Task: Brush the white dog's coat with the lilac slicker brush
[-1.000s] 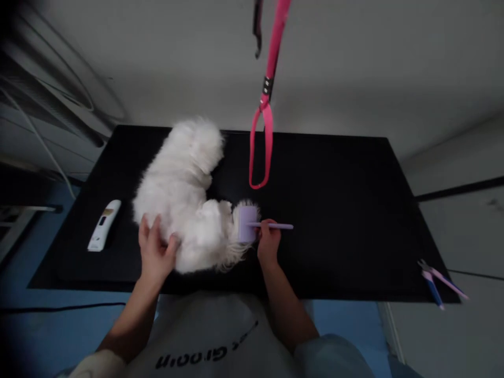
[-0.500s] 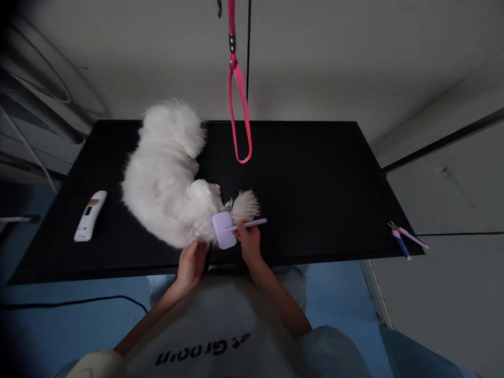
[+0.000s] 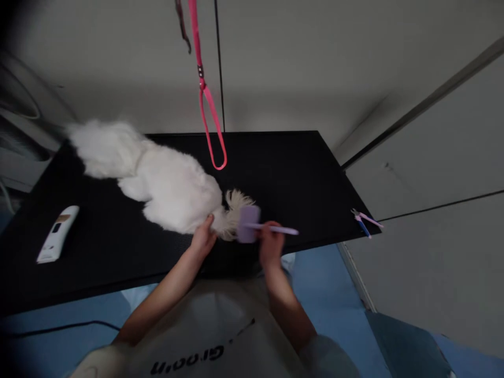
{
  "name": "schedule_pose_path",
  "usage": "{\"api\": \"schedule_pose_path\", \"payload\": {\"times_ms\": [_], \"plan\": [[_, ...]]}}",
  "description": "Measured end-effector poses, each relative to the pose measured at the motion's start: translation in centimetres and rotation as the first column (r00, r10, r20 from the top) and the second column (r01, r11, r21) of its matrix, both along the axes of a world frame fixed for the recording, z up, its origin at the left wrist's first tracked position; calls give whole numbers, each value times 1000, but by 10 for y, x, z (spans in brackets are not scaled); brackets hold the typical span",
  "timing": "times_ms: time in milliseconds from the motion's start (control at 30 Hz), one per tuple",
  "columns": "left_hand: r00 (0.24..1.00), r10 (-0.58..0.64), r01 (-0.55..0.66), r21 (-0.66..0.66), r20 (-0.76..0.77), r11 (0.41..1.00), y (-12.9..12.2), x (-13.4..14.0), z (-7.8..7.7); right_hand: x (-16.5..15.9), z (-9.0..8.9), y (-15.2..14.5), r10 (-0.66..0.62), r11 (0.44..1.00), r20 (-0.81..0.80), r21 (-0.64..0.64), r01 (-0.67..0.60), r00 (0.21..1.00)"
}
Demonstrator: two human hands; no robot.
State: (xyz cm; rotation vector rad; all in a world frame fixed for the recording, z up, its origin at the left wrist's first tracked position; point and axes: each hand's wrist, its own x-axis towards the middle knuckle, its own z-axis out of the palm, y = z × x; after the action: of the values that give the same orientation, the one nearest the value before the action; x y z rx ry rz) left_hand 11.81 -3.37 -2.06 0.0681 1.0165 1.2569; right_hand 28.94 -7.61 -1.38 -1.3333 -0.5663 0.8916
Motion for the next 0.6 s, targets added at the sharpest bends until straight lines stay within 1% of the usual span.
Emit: {"api": "schedule_pose_path", "payload": {"times_ms": [33,67,100,133,200,267,300,333,367,400,433,467,500,567,600], "plan": [[999,-35,35,4,23,999,3,4,0,-10,1,5,139,989,-41,-44,-141,989],[995,-76,75,13,58,997,6,6,-1,-16,1,9,185,981,-54,-52,-188,981],[988,-118,116,25,96,993,8,9,-1,-14,1,13,182,981,-59,-53,-185,981],[980,-153,149,35,129,988,9,10,-2,-7,0,15,150,986,-57,-59,-153,987],[969,-168,159,59,180,985,10,13,-5,18,2,13,-12,999,-12,-45,11,1000],[954,-185,171,77,236,982,9,17,-9,37,5,3,-212,977,61,20,211,975],[941,-211,196,82,265,977,8,19,-11,38,7,-3,-241,970,87,47,238,967],[922,-252,239,78,294,968,7,21,-13,34,8,-10,-231,972,108,63,225,967],[899,-300,297,58,319,953,6,24,-15,27,9,-15,-136,990,111,49,131,984],[874,-345,357,29,343,934,5,25,-17,19,9,-19,27,1000,96,-9,-27,995],[855,-372,398,4,361,917,4,27,-18,13,8,-22,102,994,84,-40,-99,991],[847,-382,414,-6,370,910,4,28,-19,13,8,-24,110,993,78,-56,-106,991],[848,-377,408,-4,372,913,3,30,-19,18,8,-26,72,996,77,-65,-67,994],[871,-337,348,35,357,937,2,32,-19,42,11,-31,-93,994,107,-49,99,990],[880,-323,323,61,349,945,1,34,-19,53,14,-34,-182,982,132,-24,186,975]]}}
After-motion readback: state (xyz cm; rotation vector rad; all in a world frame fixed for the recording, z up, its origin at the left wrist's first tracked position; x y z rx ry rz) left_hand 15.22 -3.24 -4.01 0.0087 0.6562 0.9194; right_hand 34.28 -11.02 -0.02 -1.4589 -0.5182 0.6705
